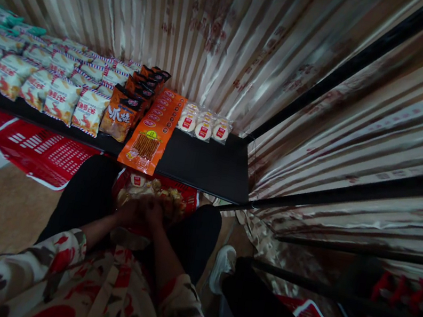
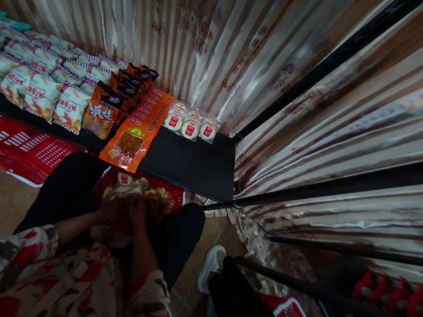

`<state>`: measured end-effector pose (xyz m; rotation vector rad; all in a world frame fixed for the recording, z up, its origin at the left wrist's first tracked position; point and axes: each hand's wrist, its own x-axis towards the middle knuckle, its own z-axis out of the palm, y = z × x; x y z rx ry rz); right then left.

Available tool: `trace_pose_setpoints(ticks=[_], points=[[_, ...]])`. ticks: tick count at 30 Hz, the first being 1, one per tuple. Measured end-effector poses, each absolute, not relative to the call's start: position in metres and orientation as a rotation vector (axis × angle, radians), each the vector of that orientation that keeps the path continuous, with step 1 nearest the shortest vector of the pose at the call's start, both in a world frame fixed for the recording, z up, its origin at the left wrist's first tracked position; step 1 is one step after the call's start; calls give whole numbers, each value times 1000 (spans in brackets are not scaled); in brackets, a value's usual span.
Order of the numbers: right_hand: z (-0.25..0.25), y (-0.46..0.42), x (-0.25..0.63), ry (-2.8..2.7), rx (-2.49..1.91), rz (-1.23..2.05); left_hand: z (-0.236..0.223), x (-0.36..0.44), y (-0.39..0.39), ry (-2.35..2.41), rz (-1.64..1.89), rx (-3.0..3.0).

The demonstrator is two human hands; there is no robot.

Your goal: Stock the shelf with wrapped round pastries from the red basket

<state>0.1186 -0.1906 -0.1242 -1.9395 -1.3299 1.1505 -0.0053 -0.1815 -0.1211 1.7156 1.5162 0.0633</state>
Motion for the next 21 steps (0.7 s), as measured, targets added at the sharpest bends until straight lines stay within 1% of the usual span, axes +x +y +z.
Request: trace_pose_setpoints(ticks=[10,21], points=[[-121,-191,116,-1201,-1818,1232,-122,-4,-182,1503,-12,1807],[-119,-191,120,-1318,-1707,1176,-108,-8,-182,1511,208,1824]])
